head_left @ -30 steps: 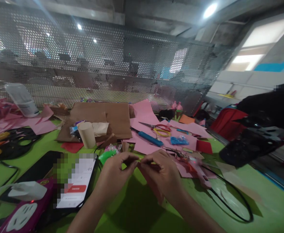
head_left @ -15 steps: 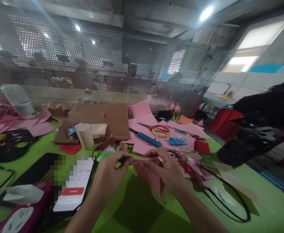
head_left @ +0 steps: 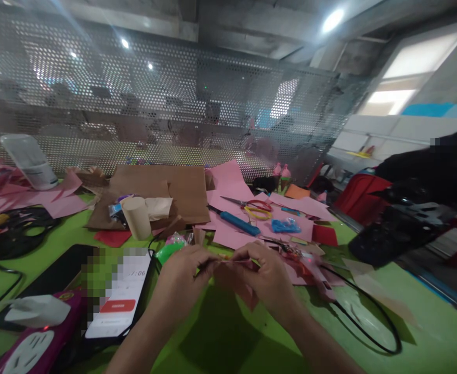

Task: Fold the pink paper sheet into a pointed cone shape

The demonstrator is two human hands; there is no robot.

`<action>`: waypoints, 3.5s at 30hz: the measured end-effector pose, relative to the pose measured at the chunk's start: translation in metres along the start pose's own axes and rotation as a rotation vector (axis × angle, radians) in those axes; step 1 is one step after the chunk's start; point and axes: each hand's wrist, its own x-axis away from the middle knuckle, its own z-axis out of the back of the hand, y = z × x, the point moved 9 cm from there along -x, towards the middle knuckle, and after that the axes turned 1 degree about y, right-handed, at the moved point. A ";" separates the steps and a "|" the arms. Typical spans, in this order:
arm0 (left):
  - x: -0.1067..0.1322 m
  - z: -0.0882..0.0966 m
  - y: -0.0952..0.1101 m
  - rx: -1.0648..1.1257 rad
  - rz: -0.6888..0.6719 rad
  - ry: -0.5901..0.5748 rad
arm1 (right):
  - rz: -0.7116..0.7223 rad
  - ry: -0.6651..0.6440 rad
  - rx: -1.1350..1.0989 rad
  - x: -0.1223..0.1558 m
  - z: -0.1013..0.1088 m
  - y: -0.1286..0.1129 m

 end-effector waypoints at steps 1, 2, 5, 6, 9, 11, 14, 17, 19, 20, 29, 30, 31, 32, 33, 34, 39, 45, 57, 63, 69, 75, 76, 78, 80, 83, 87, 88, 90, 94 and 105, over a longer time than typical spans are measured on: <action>0.000 0.000 0.000 -0.007 0.004 -0.004 | 0.002 -0.004 0.003 0.000 0.000 -0.001; 0.000 0.000 0.000 -0.012 0.009 -0.004 | -0.001 -0.007 0.001 0.000 0.000 -0.001; 0.000 0.003 -0.003 -0.021 0.040 0.012 | -0.039 -0.004 -0.008 -0.002 0.003 0.002; 0.000 0.004 -0.004 -0.028 0.048 0.016 | -0.055 -0.003 -0.015 -0.003 0.004 0.004; 0.000 0.004 -0.006 -0.052 0.067 0.013 | -0.095 -0.002 -0.042 -0.004 0.006 0.007; 0.000 0.002 -0.006 -0.060 0.067 -0.002 | -0.102 0.001 -0.046 -0.004 0.005 0.007; 0.000 -0.003 -0.002 -0.045 0.017 -0.044 | -0.090 -0.003 -0.024 -0.002 0.002 0.006; -0.001 -0.004 0.002 -0.023 -0.020 -0.057 | -0.080 -0.020 -0.033 -0.001 -0.001 0.005; -0.001 -0.003 0.001 -0.018 -0.012 -0.042 | -0.087 -0.032 -0.071 -0.001 -0.002 0.005; -0.002 -0.002 0.001 -0.022 -0.005 -0.036 | -0.091 -0.037 -0.093 -0.002 -0.002 0.005; 0.000 -0.011 0.005 -0.048 -0.026 -0.112 | -0.062 -0.060 -0.097 0.000 -0.005 0.003; 0.000 -0.012 0.005 -0.034 -0.027 -0.115 | -0.068 -0.064 -0.119 0.000 -0.005 0.003; 0.000 -0.011 0.004 -0.020 -0.020 -0.111 | -0.080 -0.068 -0.145 0.001 -0.006 0.003; 0.000 -0.010 0.003 -0.004 -0.006 -0.100 | -0.098 -0.074 -0.170 0.001 -0.006 0.004; 0.000 -0.009 0.001 0.015 0.009 -0.089 | -0.118 -0.080 -0.190 0.001 -0.007 0.005; 0.000 -0.008 -0.001 0.031 0.024 -0.081 | -0.136 -0.089 -0.205 0.000 -0.007 0.006; 0.000 -0.009 -0.004 0.039 0.076 -0.097 | -0.177 -0.116 -0.246 -0.001 -0.009 0.010; 0.001 -0.015 -0.001 0.190 0.080 -0.144 | -0.180 -0.145 -0.269 0.002 -0.014 0.006; 0.006 -0.026 -0.008 0.348 0.176 -0.223 | -0.226 -0.146 -0.379 0.001 -0.017 0.014; 0.008 -0.024 -0.026 0.566 0.352 -0.132 | -0.334 -0.026 -0.538 0.005 -0.006 0.025; 0.013 -0.018 -0.046 0.742 0.584 0.014 | -0.389 0.045 -0.733 0.008 -0.007 0.040; 0.013 -0.024 -0.047 0.738 0.563 0.001 | -0.459 -0.091 -0.832 0.006 -0.027 0.029; 0.012 -0.024 -0.046 0.721 0.531 -0.007 | -0.467 -0.084 -0.819 0.005 -0.026 0.029; 0.010 -0.023 -0.044 0.662 0.466 -0.010 | -0.474 -0.067 -0.785 0.005 -0.025 0.029; 0.007 -0.020 -0.042 0.589 0.414 0.003 | -0.479 -0.065 -0.768 0.006 -0.024 0.032; 0.005 -0.013 -0.042 0.506 0.381 0.058 | -0.491 0.019 -0.734 0.009 -0.014 0.042; 0.005 -0.004 -0.042 0.460 0.380 0.135 | -0.478 0.062 -0.681 0.010 -0.006 0.044; 0.004 -0.003 -0.042 0.453 0.380 0.138 | -0.472 0.001 -0.689 0.009 -0.011 0.040; 0.004 -0.003 -0.041 0.429 0.373 0.130 | -0.468 -0.100 -0.709 0.008 -0.020 0.033; 0.002 -0.002 -0.037 0.393 0.354 0.130 | -0.494 -0.103 -0.724 0.007 -0.024 0.032; 0.004 -0.014 -0.016 0.115 0.213 -0.059 | -0.344 -0.068 -0.587 0.001 -0.010 0.025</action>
